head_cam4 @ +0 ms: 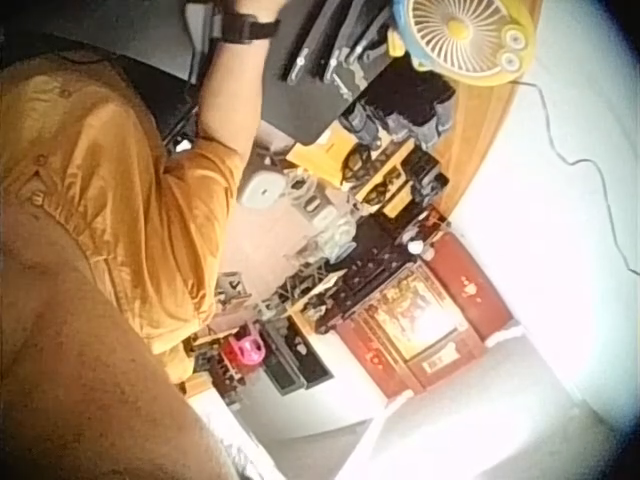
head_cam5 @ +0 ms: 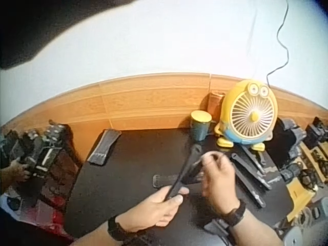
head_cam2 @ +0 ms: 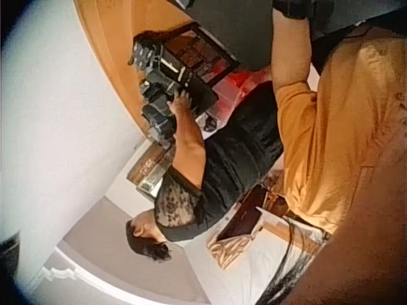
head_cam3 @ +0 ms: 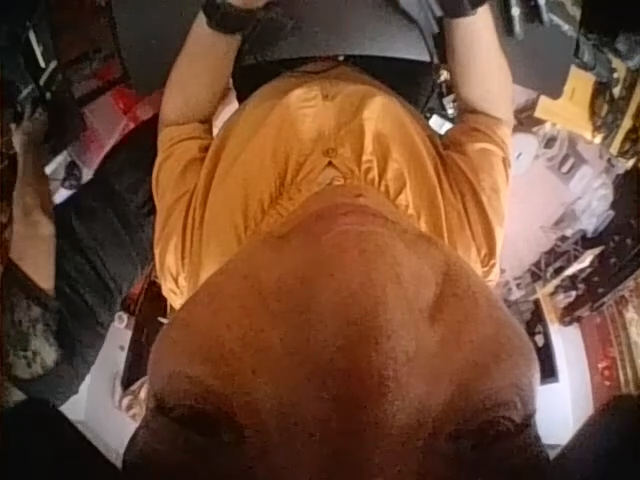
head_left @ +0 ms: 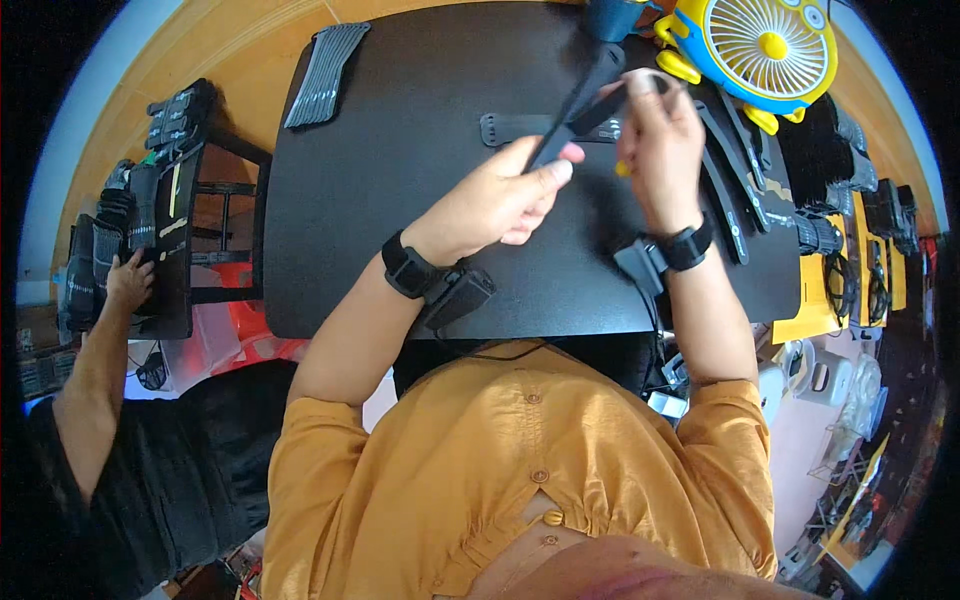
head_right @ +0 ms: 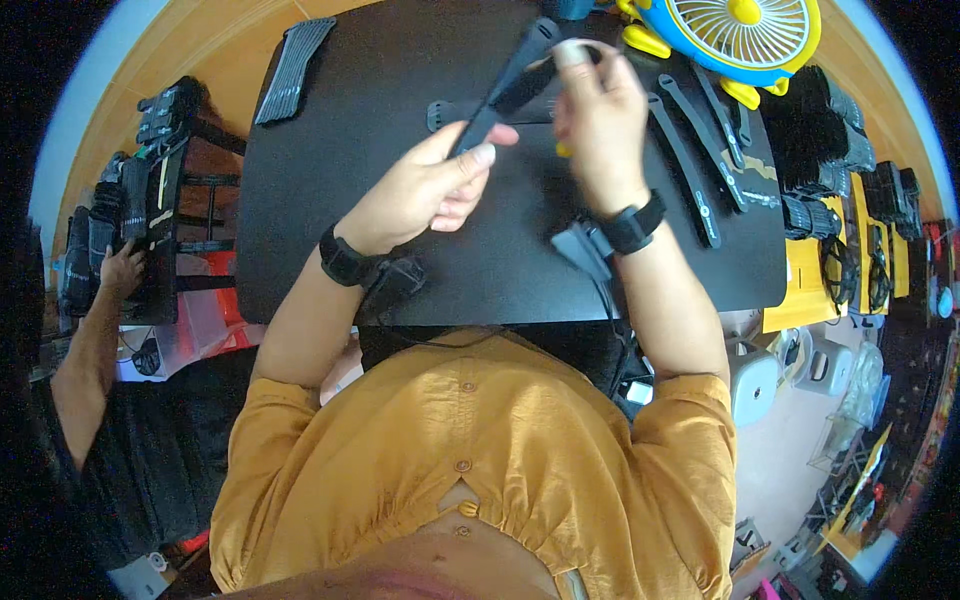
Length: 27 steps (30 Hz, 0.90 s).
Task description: Assembling and finishing small leather or synthetic straps using a small hand tool.
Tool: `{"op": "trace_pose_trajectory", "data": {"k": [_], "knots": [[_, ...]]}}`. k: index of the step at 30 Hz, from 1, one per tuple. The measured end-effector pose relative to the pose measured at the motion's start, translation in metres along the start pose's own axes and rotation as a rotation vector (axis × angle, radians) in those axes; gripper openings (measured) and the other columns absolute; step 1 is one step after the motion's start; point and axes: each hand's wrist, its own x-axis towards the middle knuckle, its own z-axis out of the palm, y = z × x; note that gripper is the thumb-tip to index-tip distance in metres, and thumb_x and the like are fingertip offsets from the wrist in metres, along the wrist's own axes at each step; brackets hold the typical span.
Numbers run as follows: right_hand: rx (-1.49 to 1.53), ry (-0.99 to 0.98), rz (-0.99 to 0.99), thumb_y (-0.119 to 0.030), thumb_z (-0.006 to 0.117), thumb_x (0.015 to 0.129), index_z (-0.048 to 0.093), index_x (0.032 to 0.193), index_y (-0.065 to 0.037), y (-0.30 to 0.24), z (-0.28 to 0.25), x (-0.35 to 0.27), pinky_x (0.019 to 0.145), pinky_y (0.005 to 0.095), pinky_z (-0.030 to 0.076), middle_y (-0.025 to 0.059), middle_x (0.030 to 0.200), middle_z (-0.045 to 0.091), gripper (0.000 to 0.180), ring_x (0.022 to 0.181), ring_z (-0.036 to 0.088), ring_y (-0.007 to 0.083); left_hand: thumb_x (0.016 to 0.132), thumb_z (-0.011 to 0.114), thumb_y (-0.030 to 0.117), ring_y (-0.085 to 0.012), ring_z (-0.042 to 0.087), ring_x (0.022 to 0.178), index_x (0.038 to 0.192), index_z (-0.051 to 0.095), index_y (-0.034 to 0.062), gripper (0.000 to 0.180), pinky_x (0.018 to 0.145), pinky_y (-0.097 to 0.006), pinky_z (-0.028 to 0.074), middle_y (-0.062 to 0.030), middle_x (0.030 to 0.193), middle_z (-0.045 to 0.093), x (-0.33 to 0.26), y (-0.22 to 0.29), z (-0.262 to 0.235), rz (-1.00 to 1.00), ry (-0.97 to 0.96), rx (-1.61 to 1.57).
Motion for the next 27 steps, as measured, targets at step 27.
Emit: {"op": "trace_pose_trajectory", "data": {"k": [27], "knots": [[0.625, 0.086, -0.117, -0.032, 0.052, 0.100, 0.059, 0.102, -0.004, -0.020, -0.050, 0.031, 0.044, 0.0193, 0.033, 0.0012, 0.075, 0.060, 0.029, 0.051, 0.045, 0.0064, 0.103, 0.044, 0.023, -0.0032, 0.030, 0.043, 0.105, 0.054, 0.0017, 0.024, 0.035, -0.020, 0.026, 0.0073, 0.057, 0.033, 0.009, -0.001, -0.037, 0.159, 0.392, -0.309]]}}
